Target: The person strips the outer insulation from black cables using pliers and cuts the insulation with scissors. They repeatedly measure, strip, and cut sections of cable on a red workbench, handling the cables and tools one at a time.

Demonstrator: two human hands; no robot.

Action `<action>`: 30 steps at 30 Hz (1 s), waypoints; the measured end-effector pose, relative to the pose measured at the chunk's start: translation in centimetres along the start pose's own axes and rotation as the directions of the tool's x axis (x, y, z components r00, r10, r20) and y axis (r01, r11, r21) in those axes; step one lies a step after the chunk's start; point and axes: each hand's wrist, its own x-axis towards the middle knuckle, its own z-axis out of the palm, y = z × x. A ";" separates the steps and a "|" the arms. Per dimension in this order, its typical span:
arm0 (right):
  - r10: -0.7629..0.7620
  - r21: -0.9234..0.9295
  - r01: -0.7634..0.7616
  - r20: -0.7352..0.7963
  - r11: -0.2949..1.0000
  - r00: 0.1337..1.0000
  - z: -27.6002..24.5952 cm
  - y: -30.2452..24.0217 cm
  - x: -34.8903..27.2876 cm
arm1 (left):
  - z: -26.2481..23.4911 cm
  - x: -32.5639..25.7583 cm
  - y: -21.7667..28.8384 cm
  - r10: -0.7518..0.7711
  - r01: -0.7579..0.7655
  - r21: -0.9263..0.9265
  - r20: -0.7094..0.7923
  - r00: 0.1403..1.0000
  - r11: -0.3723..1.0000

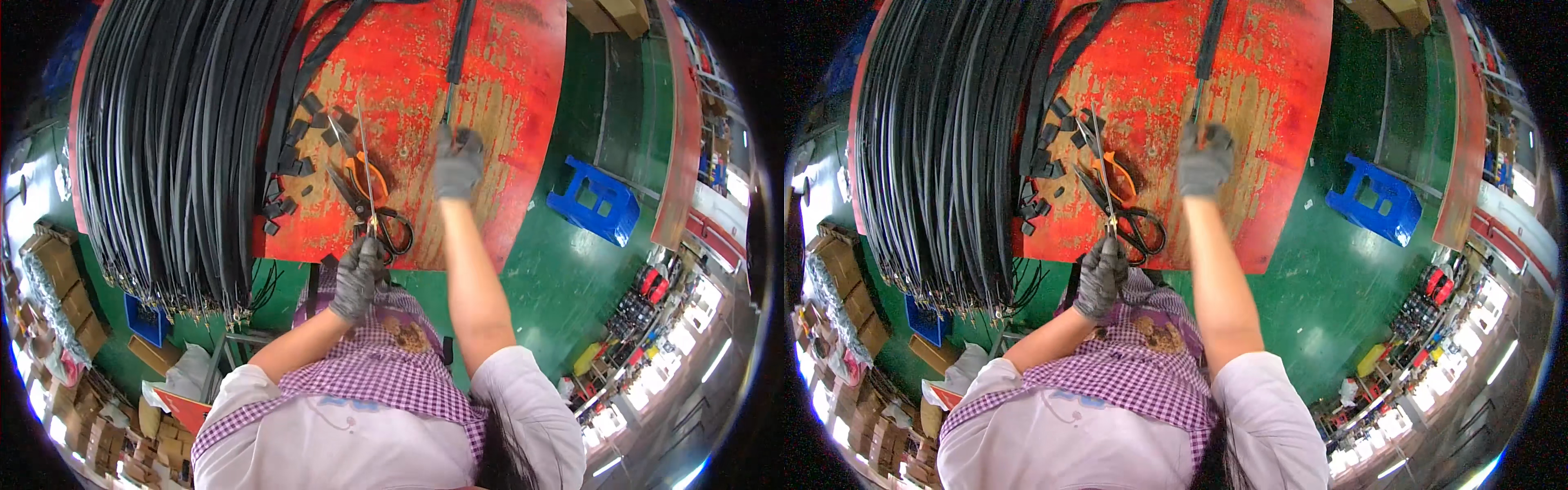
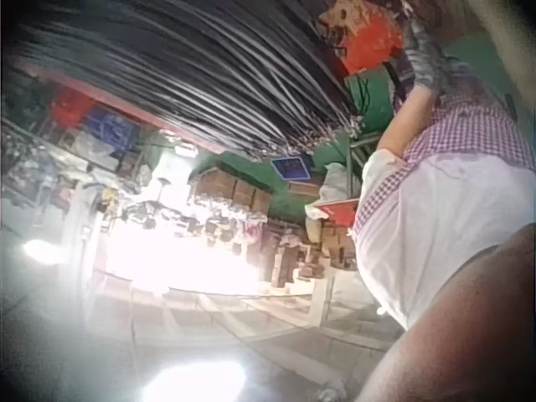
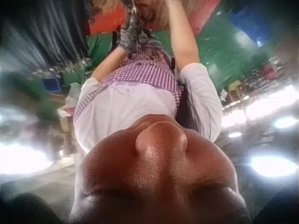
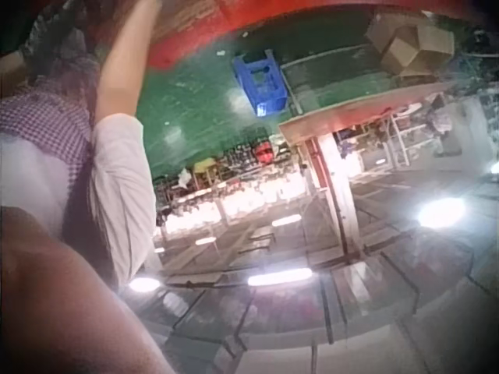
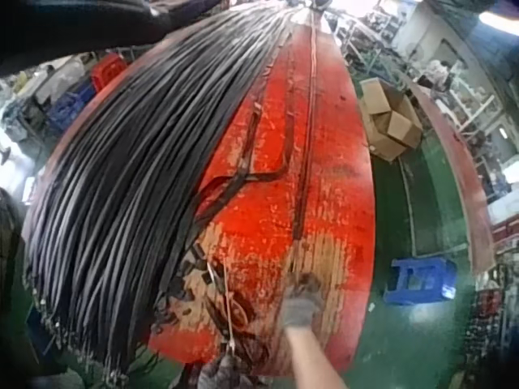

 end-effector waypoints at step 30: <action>-0.518 0.312 0.458 0.143 0.832 0.843 -14.9 8.8 -3.8 | 3.1 -4.6 -9.4 0.208 -0.208 -0.012 -0.017 0.978 0.978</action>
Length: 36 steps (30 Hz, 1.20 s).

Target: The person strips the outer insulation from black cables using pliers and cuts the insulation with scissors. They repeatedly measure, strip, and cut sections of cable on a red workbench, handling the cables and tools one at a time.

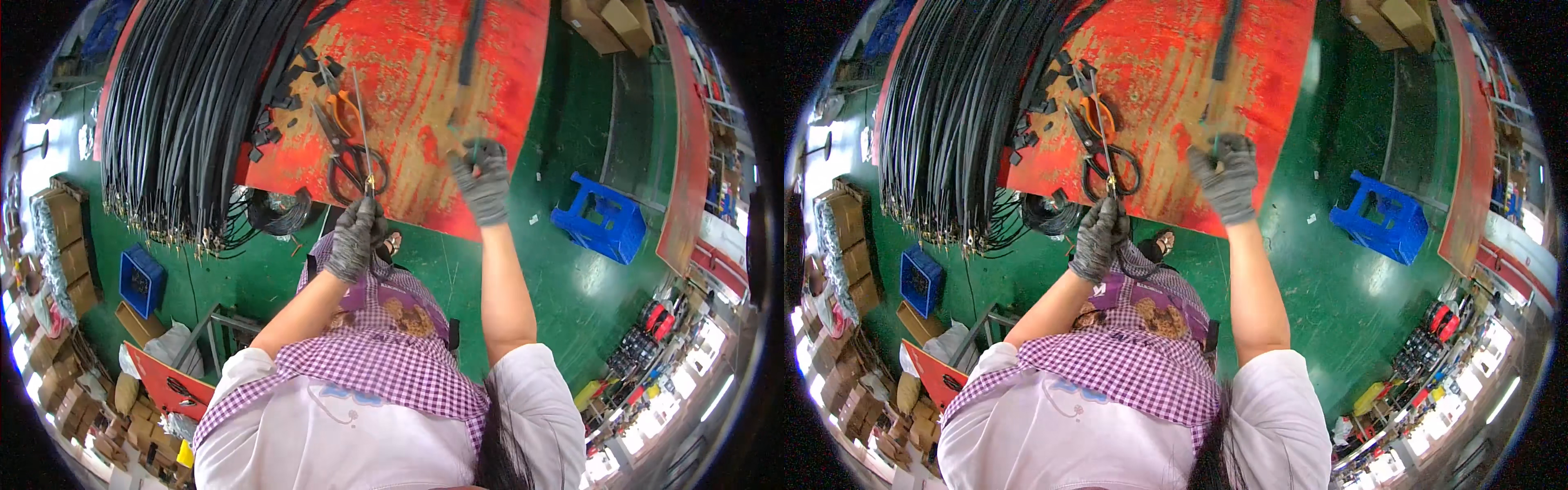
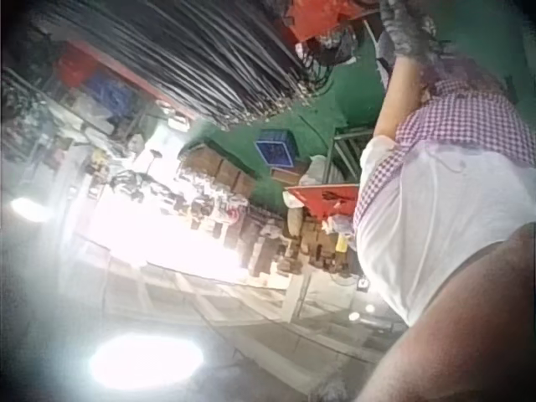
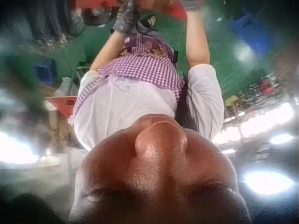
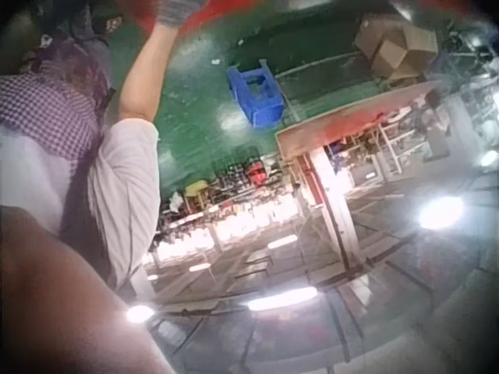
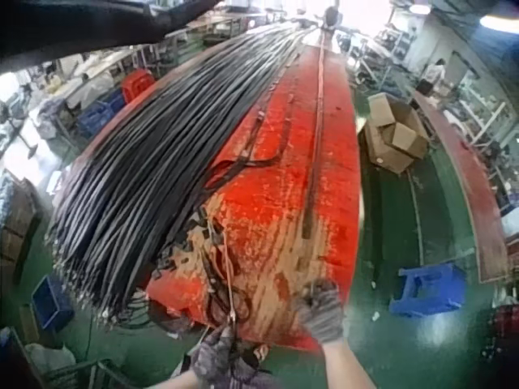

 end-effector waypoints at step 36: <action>0.421 -0.503 -0.091 0.595 0.859 0.684 -2.5 2.5 1.0 | 10.0 9.9 -1.6 -0.179 -0.010 0.640 0.230 0.957 0.768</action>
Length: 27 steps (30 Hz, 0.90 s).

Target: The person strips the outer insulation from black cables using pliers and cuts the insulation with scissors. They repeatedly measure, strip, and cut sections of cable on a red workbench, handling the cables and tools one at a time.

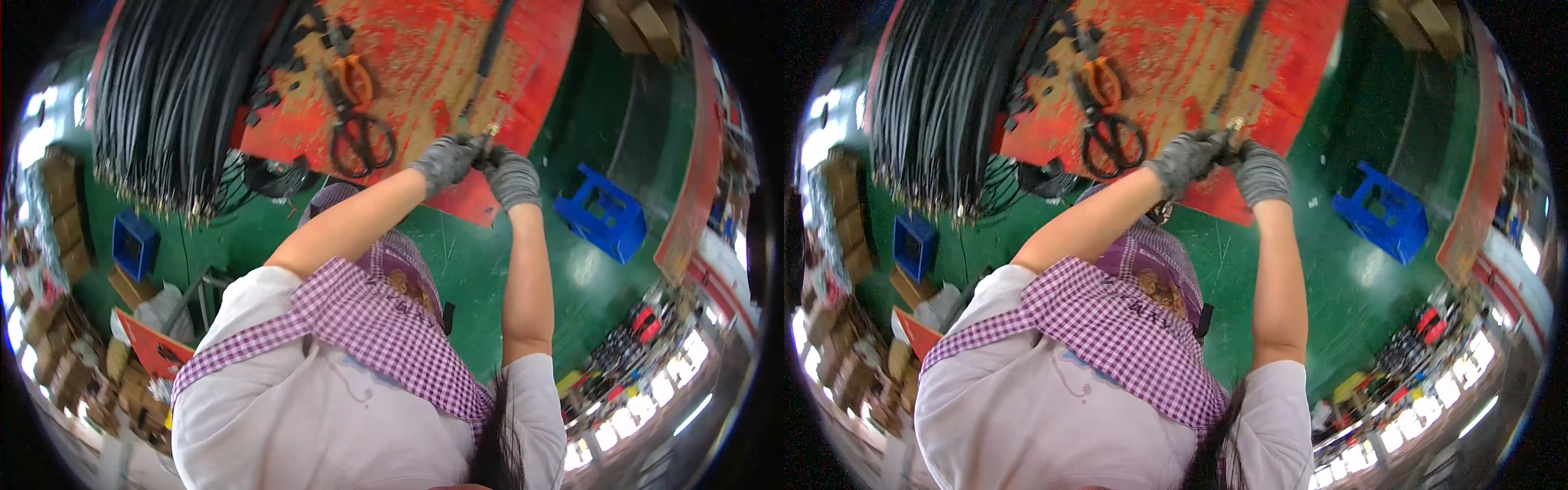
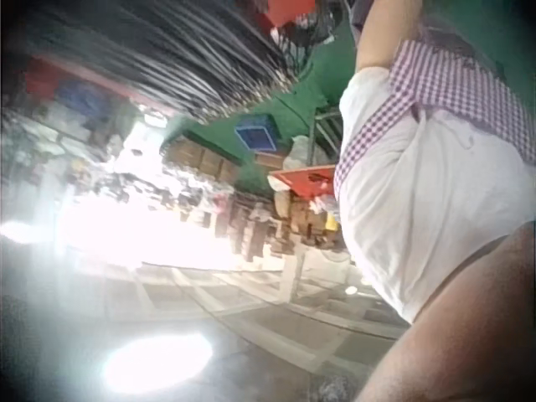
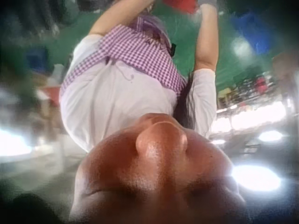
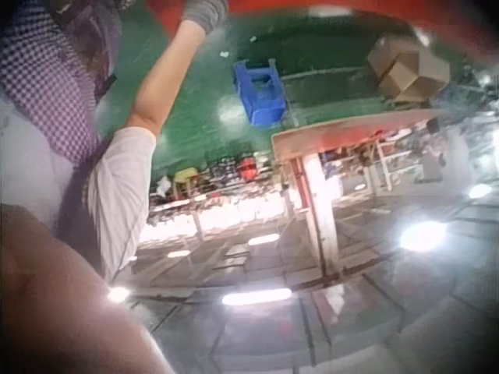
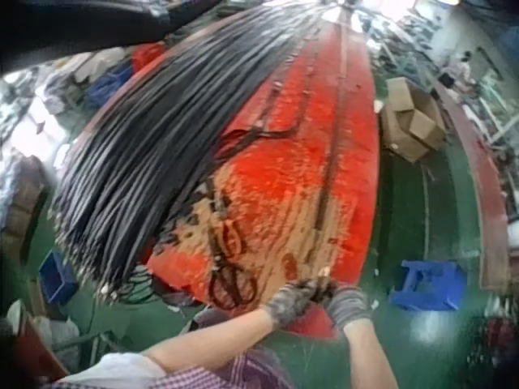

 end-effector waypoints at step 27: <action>0.188 0.704 0.276 -0.505 0.654 0.843 -1.2 -0.7 2.9 | -1.5 5.7 3.5 -0.299 0.330 -0.313 0.143 0.943 0.891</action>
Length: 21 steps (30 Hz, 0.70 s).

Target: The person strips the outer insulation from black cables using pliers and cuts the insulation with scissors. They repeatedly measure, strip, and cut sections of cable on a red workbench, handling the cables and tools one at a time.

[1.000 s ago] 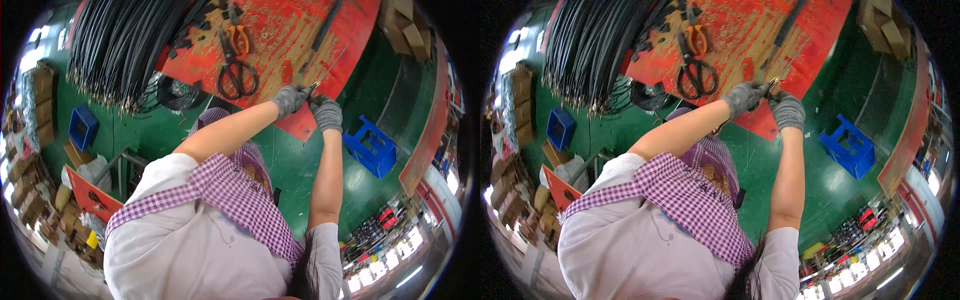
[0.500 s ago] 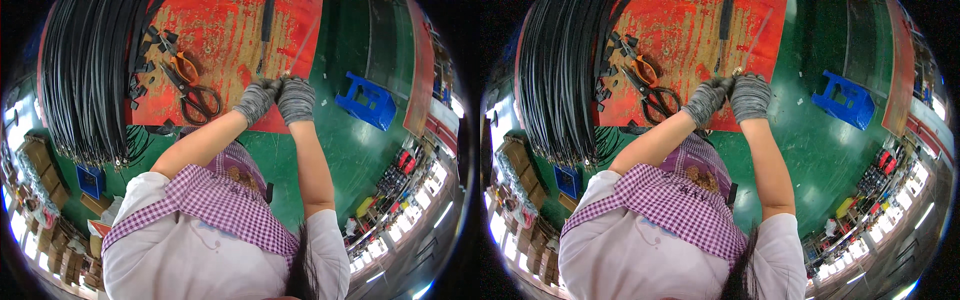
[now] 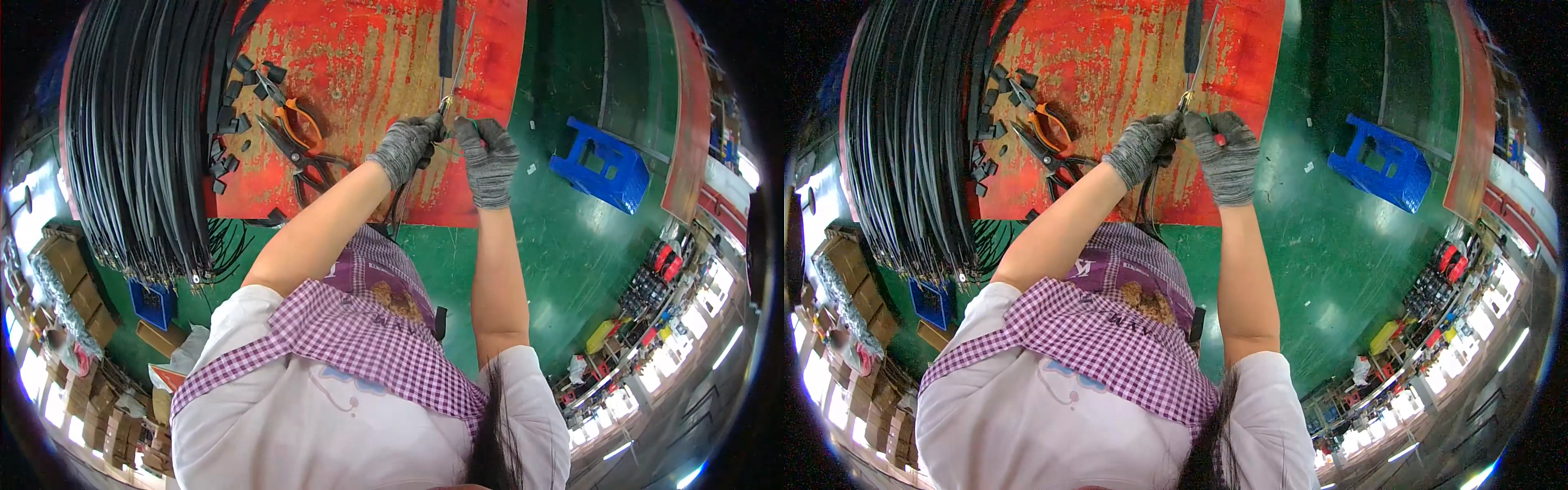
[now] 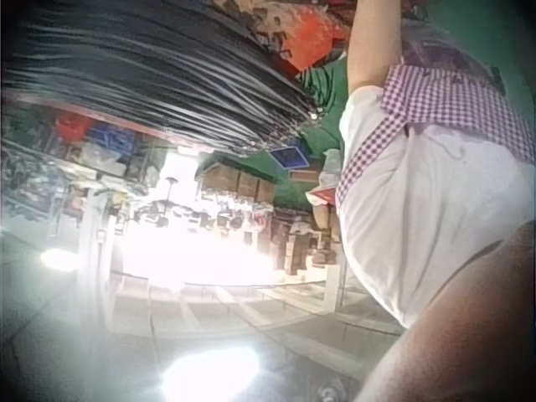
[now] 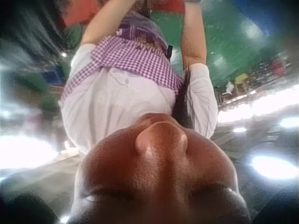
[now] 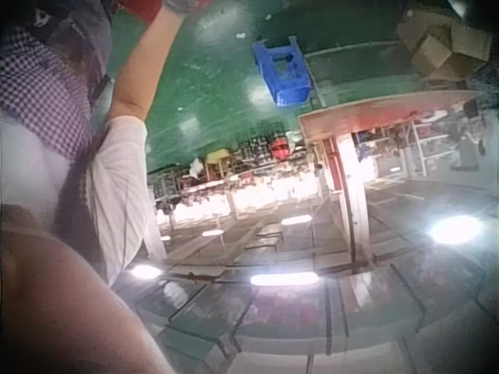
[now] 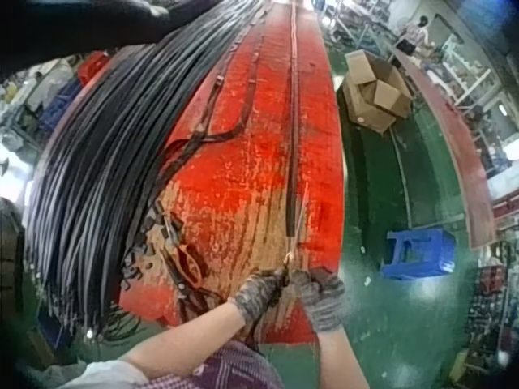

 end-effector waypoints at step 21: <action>-0.177 0.772 -0.330 0.489 0.543 0.854 3.2 0.1 0.2 | -8.7 -8.0 -3.5 0.217 -0.165 0.269 -0.178 0.960 0.949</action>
